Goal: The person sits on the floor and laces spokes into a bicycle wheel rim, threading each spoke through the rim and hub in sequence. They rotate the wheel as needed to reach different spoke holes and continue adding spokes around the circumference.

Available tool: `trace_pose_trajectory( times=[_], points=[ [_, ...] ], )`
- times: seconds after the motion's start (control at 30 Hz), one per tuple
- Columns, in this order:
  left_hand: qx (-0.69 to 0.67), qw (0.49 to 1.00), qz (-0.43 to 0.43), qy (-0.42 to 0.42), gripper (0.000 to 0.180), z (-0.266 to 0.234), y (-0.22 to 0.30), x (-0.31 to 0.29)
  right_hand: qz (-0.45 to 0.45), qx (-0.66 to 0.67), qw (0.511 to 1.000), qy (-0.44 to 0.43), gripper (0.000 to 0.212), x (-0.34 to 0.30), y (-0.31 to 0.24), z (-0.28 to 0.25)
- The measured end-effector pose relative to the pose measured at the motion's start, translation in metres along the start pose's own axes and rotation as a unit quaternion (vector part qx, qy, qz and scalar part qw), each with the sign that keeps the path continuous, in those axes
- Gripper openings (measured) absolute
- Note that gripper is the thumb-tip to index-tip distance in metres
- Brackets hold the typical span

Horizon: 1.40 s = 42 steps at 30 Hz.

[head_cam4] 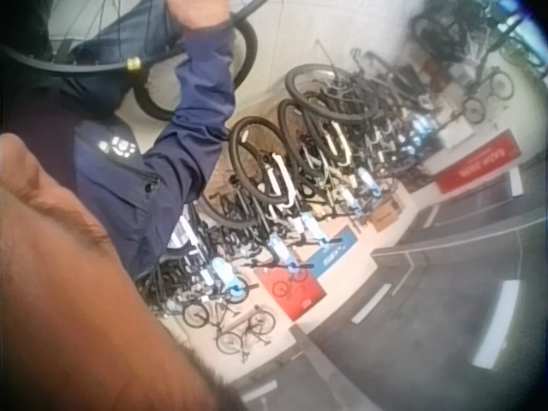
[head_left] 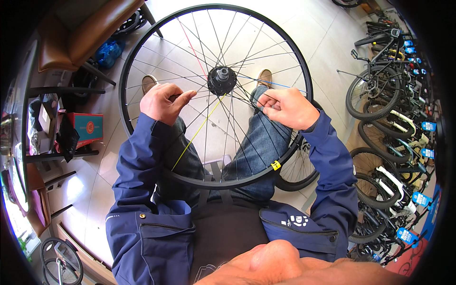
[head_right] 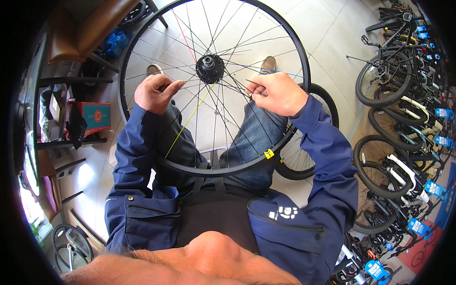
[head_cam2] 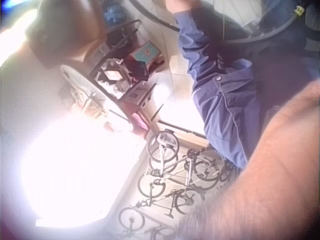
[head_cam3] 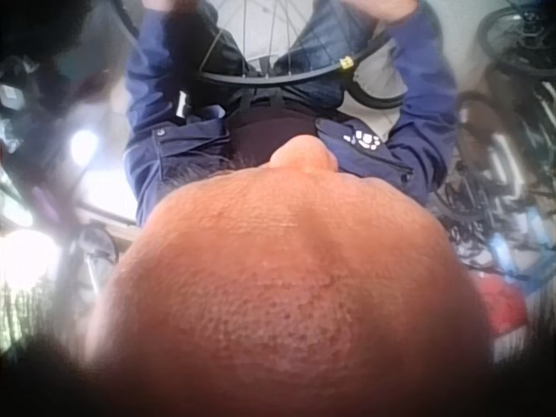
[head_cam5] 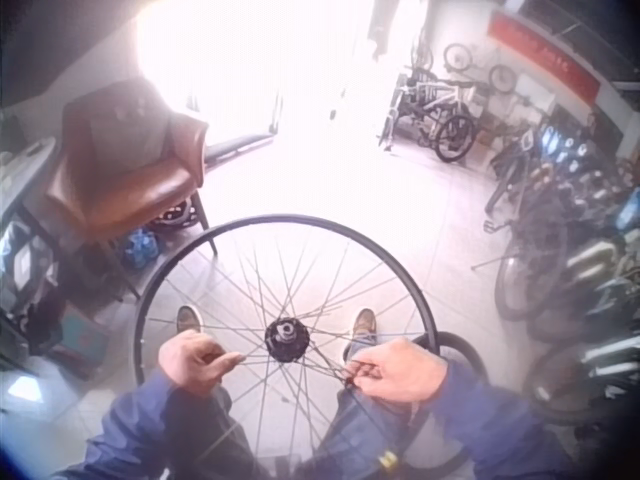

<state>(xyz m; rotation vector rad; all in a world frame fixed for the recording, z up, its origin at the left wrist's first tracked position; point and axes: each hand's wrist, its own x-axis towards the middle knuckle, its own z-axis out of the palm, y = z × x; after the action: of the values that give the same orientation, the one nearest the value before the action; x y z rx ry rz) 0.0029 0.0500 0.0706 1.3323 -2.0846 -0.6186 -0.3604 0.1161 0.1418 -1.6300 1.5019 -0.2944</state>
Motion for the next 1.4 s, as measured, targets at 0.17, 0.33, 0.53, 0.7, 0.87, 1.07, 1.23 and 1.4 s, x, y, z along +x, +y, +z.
trace_pose_trajectory(
  times=[0.17,0.33,0.53,0.7,0.87,1.07,1.23,1.4],
  points=[
    [-0.005,1.000,0.001,0.001,0.038,0.000,0.000,0.001,-0.016,-0.019,1.000,0.013,0.023,-0.002,0.002,-0.001],
    [-0.004,1.000,-0.002,-0.001,0.039,0.000,0.001,0.001,0.002,0.024,1.000,-0.011,0.020,-0.004,0.005,-0.001],
    [0.002,1.000,-0.012,-0.012,0.043,-0.001,0.000,0.001,-0.002,0.060,0.998,-0.005,0.020,-0.007,0.009,0.004],
    [0.005,1.000,-0.020,-0.016,0.045,-0.001,0.001,0.001,-0.027,0.019,0.999,0.005,0.022,-0.005,0.011,0.005],
    [-0.003,0.999,-0.025,-0.020,0.045,-0.001,0.001,0.003,-0.026,-0.007,1.000,0.013,0.027,-0.008,0.006,0.006],
    [-0.009,1.000,0.006,0.004,0.041,0.001,0.001,0.002,-0.006,-0.031,0.998,0.060,0.028,-0.024,-0.003,0.009],
    [0.004,1.000,-0.013,-0.007,0.042,-0.002,0.001,0.001,-0.067,-0.053,0.984,0.155,0.022,-0.058,-0.021,0.030],
    [-0.014,1.000,0.003,-0.010,0.035,-0.005,0.003,0.002,-0.047,-0.066,0.985,0.150,0.027,-0.099,-0.048,0.085]
  ],
)
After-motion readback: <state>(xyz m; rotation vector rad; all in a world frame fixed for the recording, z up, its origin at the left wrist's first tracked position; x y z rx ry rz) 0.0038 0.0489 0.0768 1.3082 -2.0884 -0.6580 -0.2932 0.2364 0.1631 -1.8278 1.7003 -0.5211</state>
